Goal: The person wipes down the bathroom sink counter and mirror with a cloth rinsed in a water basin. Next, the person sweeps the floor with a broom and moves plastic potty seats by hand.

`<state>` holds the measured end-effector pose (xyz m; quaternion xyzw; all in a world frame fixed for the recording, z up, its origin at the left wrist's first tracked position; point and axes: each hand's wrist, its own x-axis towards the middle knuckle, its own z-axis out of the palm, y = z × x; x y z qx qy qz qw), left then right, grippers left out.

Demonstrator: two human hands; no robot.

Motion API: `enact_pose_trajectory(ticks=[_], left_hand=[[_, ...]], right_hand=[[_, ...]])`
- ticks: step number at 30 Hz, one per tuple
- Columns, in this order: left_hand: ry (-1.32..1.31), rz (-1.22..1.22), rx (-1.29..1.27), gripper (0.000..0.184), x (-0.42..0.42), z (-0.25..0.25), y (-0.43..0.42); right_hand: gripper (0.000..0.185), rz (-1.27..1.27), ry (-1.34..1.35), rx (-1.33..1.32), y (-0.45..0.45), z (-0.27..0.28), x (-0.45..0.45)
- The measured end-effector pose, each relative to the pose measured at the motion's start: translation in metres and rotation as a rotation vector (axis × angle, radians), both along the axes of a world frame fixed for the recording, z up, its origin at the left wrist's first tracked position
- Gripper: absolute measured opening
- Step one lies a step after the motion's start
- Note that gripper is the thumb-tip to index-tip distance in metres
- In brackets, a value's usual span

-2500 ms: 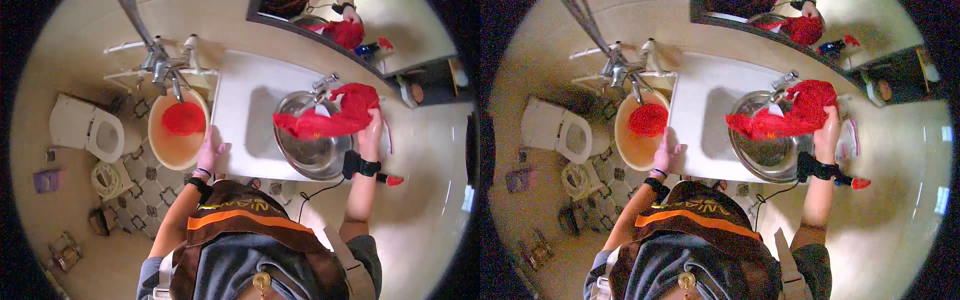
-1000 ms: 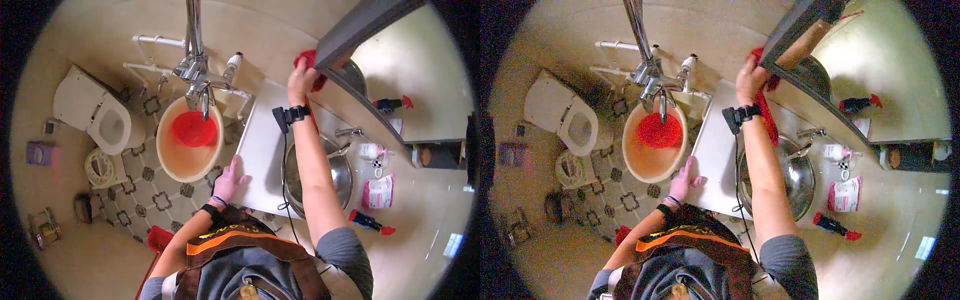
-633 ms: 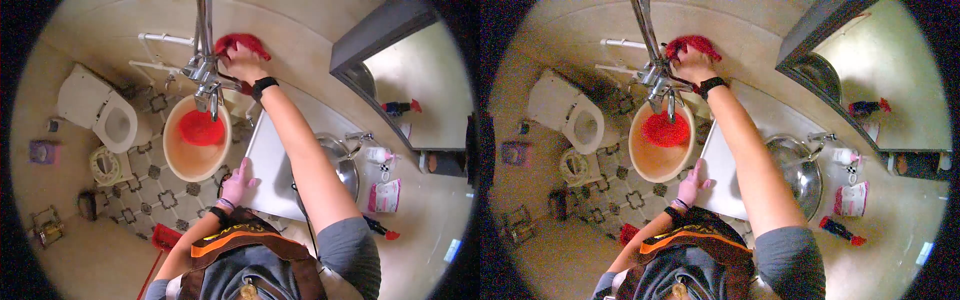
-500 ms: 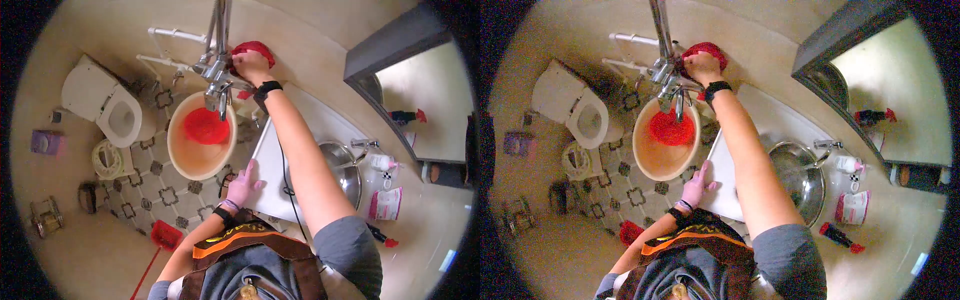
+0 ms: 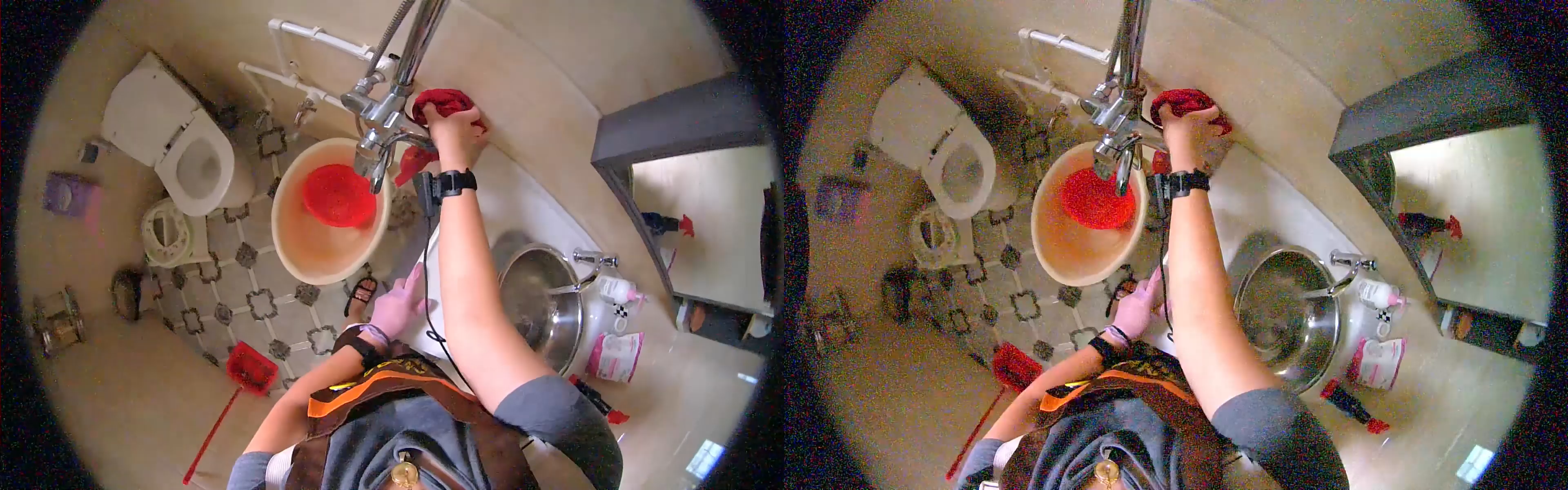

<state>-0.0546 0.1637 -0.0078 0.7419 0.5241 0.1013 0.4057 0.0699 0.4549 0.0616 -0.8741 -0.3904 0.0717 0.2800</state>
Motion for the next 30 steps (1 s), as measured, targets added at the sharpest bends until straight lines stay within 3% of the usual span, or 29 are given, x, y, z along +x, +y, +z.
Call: enact_pose_trajectory(ticks=[1, 2, 5, 6, 8, 10, 13, 14, 17, 18, 20, 23, 25, 28, 30], left_hand=[[-0.006, 0.003, 0.004, 0.077, 0.000, -0.001, -0.003], [-0.011, 0.010, -0.005, 0.077, 0.000, -0.001, -0.004], [-0.023, 0.014, -0.012, 0.077, 0.000, 0.000, -0.001], [-0.029, 0.019, 0.000, 0.078, 0.001, -0.002, -0.003], [-0.014, 0.014, -0.006, 0.078, 0.003, -0.007, -0.004], [0.008, 0.005, -0.021, 0.078, 0.001, -0.004, -0.003], [-0.009, 0.007, -0.023, 0.076, 0.000, 0.005, -0.002], [0.010, -0.004, -0.028, 0.075, -0.001, 0.004, -0.002], [-0.066, 0.018, -0.050, 0.075, -0.003, 0.008, -0.004], [-0.111, 0.031, -0.034, 0.075, -0.002, 0.000, -0.006], [-0.076, 0.012, -0.048, 0.075, -0.001, -0.003, -0.006], [-0.071, 0.012, -0.039, 0.075, -0.001, -0.007, -0.007], [-0.081, 0.024, -0.024, 0.076, -0.001, -0.004, -0.006], [-0.027, 0.010, -0.070, 0.077, -0.001, 0.011, -0.002], [-0.017, 0.002, -0.064, 0.078, -0.001, 0.013, -0.002]], right_hand=[[0.091, -0.047, 0.044, -0.089, 0.004, -0.009, 0.000], [0.086, 0.022, 0.106, -0.021, 0.033, -0.061, 0.022], [0.073, 0.183, 0.309, -0.151, 0.012, 0.012, 0.014], [0.050, 0.161, 0.127, -0.200, 0.008, 0.020, 0.011], [0.035, 0.248, 0.521, 0.048, 0.022, -0.046, 0.038], [0.015, 0.302, 1.002, 0.273, 0.014, -0.043, 0.030], [0.019, 0.266, 1.394, 0.638, -0.010, -0.025, 0.007], [0.022, 0.213, 1.633, 0.641, 0.003, -0.065, 0.020], [0.029, 0.288, 1.886, 0.624, 0.007, -0.092, 0.029], [0.034, 0.321, 1.783, 0.691, 0.003, -0.083, 0.025], [0.037, 0.244, 1.822, 0.633, -0.008, -0.070, 0.021], [0.032, 0.045, 1.869, 0.619, -0.015, -0.060, 0.019], [0.027, -0.090, 1.785, 0.764, -0.026, -0.035, 0.004], [0.028, -0.012, 1.262, 0.734, -0.027, -0.039, 0.020], [0.027, 0.020, 1.067, 0.689, -0.041, -0.023, 0.034]])
